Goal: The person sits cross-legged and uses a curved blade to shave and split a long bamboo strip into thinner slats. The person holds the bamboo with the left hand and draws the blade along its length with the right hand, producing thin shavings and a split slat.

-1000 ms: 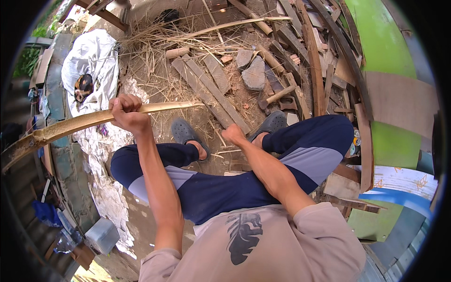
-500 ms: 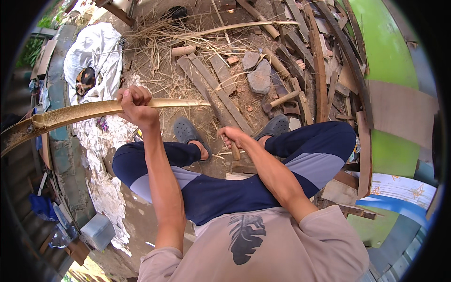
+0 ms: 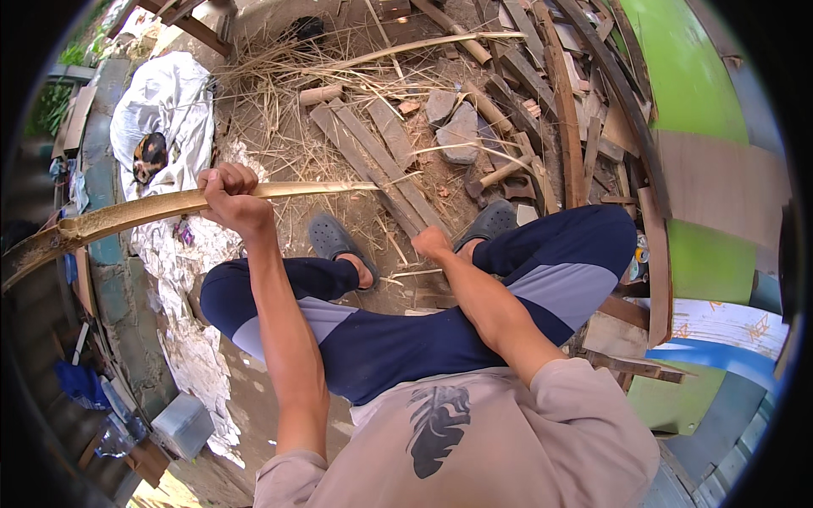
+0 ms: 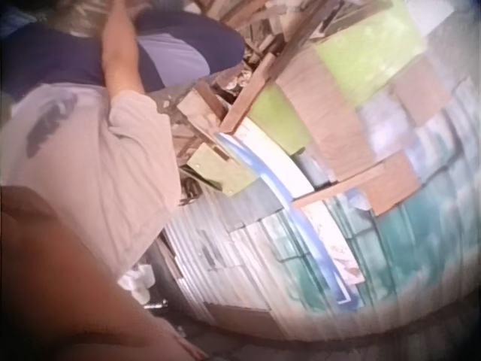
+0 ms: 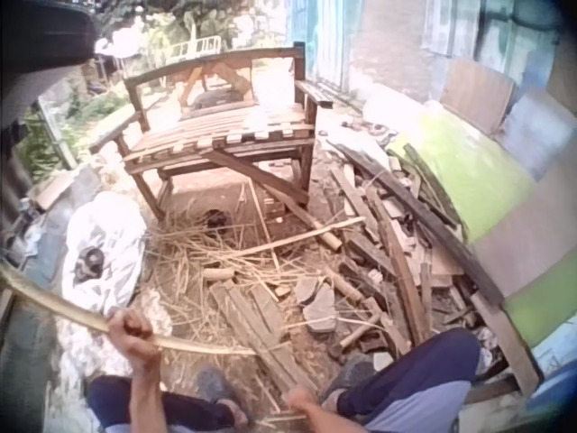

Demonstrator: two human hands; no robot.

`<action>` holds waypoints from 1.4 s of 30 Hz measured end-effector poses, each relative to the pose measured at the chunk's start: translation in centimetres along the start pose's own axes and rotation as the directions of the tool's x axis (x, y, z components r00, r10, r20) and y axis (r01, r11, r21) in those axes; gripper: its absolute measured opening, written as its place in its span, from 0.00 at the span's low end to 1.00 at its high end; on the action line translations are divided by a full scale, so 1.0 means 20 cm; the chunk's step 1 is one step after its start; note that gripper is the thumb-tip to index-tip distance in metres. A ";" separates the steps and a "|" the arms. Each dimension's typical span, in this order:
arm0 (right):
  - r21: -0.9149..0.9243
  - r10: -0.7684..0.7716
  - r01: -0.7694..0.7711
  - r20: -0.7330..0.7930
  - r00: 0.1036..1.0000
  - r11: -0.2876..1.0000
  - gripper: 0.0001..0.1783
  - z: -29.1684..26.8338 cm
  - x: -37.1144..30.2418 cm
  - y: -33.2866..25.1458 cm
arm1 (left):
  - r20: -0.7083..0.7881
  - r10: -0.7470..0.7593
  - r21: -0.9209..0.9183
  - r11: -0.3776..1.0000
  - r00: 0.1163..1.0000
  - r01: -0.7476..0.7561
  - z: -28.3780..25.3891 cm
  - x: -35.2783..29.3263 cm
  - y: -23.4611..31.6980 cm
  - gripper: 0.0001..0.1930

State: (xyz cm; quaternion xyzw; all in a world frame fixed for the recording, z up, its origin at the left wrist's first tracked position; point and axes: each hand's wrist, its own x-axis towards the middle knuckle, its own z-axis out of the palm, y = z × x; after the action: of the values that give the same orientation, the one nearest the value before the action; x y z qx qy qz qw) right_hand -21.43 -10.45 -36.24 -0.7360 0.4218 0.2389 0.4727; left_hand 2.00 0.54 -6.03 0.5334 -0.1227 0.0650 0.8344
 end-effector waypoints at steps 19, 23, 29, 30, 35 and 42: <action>0.098 -0.242 0.251 -0.095 0.966 0.963 0.20 -0.15 -0.48 -0.62 | 0.126 0.043 -0.069 0.997 0.991 -0.034 -0.11 -0.05 0.01 0.12; 0.099 -0.203 0.206 -0.034 0.978 0.974 0.20 -0.13 -0.38 -0.53 | 0.132 0.048 -0.059 0.997 0.990 -0.040 -0.14 -0.06 0.02 0.12; 0.096 -0.279 0.284 -0.056 0.959 0.954 0.20 -0.17 -0.52 -0.64 | 0.140 0.025 -0.075 0.997 0.990 -0.015 -0.12 -0.10 0.02 0.11; 0.124 -0.201 0.209 -0.075 0.977 0.970 0.20 -0.12 -0.43 -0.56 | 0.158 0.031 -0.087 0.996 0.987 -0.017 -0.09 -0.10 0.03 0.11; 0.088 -0.278 0.285 -0.080 0.957 0.954 0.19 -0.16 -0.53 -0.65 | 0.114 0.036 -0.064 0.998 0.993 -0.029 -0.12 -0.08 0.02 0.12; 0.068 -0.140 0.144 -0.050 0.989 0.987 0.19 -0.14 -0.41 -0.54 | 0.105 0.037 -0.054 0.998 0.994 -0.031 -0.12 -0.08 0.02 0.11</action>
State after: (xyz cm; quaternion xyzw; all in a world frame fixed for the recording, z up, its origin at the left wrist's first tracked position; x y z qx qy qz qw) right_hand -16.74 -7.60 -23.60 -0.7520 0.3871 0.1728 0.5048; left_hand 0.61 2.84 -7.10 0.5117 -0.1777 0.0474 0.8392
